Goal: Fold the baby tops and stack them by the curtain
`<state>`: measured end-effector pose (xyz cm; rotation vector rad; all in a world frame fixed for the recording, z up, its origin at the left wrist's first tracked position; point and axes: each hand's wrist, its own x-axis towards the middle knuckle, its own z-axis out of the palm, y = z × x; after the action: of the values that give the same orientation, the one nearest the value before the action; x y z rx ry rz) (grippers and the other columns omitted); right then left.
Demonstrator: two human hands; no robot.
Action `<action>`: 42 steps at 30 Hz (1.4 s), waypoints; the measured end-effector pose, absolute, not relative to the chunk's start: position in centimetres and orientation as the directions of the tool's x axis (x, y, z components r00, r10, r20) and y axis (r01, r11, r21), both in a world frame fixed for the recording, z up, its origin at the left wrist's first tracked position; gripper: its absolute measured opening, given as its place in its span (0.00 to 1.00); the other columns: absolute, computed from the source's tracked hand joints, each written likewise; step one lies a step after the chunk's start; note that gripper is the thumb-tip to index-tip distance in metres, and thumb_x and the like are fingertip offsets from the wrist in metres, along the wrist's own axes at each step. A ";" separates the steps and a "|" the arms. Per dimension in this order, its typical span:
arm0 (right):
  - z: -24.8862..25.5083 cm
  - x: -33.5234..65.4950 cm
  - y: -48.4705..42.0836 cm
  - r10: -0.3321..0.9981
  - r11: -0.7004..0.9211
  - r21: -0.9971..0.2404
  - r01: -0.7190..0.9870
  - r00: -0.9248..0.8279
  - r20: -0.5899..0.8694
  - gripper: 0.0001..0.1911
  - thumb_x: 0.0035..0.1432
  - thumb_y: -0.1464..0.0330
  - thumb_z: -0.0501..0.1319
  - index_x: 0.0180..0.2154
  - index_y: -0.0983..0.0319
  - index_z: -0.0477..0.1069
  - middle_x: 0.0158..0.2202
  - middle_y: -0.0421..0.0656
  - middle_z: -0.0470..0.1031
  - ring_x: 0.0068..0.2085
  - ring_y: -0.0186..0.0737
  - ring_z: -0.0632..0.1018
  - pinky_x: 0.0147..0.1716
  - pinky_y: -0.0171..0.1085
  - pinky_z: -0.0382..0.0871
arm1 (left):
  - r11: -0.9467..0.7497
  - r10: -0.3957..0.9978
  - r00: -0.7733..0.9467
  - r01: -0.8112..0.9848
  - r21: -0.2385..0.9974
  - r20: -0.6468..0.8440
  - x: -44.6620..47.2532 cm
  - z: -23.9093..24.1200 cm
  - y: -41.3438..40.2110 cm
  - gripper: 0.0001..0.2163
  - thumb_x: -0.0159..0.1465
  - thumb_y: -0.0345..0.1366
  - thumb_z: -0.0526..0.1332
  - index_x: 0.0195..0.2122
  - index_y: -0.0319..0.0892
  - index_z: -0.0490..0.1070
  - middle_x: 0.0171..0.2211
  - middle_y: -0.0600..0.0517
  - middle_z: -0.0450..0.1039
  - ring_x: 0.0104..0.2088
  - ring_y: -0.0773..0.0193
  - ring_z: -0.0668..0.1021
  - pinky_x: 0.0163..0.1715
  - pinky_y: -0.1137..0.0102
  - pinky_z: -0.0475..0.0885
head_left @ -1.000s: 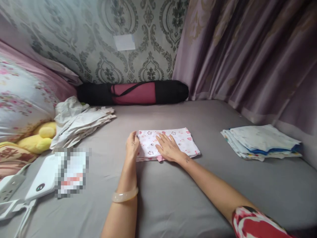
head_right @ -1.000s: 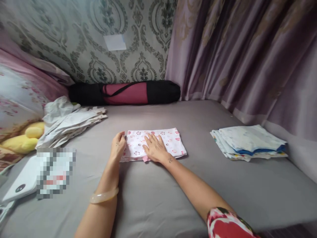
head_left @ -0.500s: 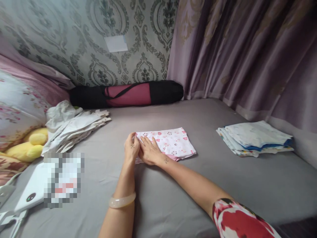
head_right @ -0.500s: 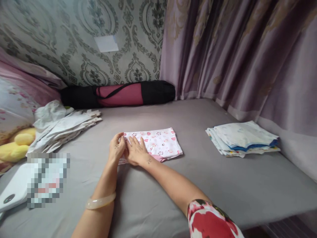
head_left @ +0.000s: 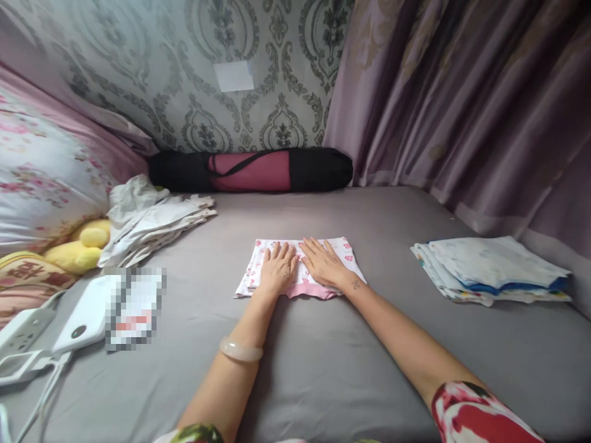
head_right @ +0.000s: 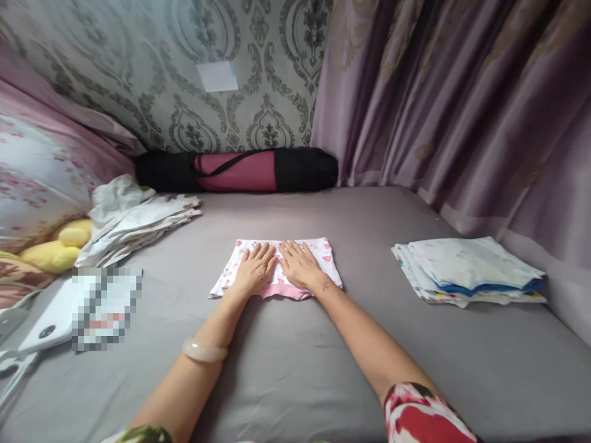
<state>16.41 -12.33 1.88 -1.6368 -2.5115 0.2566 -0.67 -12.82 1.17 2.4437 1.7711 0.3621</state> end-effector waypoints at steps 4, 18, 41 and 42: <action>1.2 15.7 -12.2 0.909 0.411 -0.219 0.885 -0.416 0.026 0.30 0.69 0.60 0.39 0.67 0.63 0.53 0.69 0.46 0.51 0.69 0.46 0.51 0.66 0.52 0.43 | -0.327 0.944 0.312 0.927 0.185 0.107 -0.7 1.1 -12.7 0.23 0.71 0.42 0.43 0.63 0.43 0.62 0.66 0.44 0.58 0.67 0.46 0.58 0.64 0.47 0.50; 0.9 19.7 -13.4 0.979 0.205 -0.242 0.948 -0.195 0.067 0.32 0.69 0.58 0.43 0.65 0.73 0.56 0.68 0.57 0.54 0.68 0.51 0.53 0.67 0.51 0.37 | -0.292 0.956 0.294 0.948 0.125 0.005 -4.8 0.7 -11.7 0.24 0.71 0.44 0.45 0.65 0.39 0.55 0.68 0.39 0.51 0.68 0.51 0.54 0.65 0.50 0.49; 3.9 24.9 -14.8 0.914 -0.390 -0.571 0.722 0.226 -0.338 0.12 0.54 0.62 0.60 0.28 0.64 0.76 0.26 0.43 0.76 0.29 0.38 0.76 0.23 0.31 0.59 | 0.198 0.969 -0.101 0.860 0.471 -0.223 -8.6 5.0 -12.1 0.19 0.53 0.54 0.57 0.24 0.41 0.72 0.18 0.47 0.72 0.24 0.53 0.75 0.24 0.68 0.63; 4.0 24.9 -14.8 0.918 -0.380 -0.574 0.726 0.223 -0.327 0.11 0.53 0.63 0.61 0.30 0.64 0.76 0.27 0.43 0.76 0.30 0.38 0.76 0.23 0.31 0.59 | 0.207 0.965 -0.094 0.843 0.496 -0.243 -8.6 4.9 -12.3 0.19 0.52 0.54 0.57 0.22 0.41 0.71 0.16 0.49 0.70 0.23 0.56 0.74 0.22 0.69 0.62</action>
<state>24.91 -14.80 4.01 -2.2024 -1.5383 0.9155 -8.63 -12.28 4.95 1.6728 1.9741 0.3120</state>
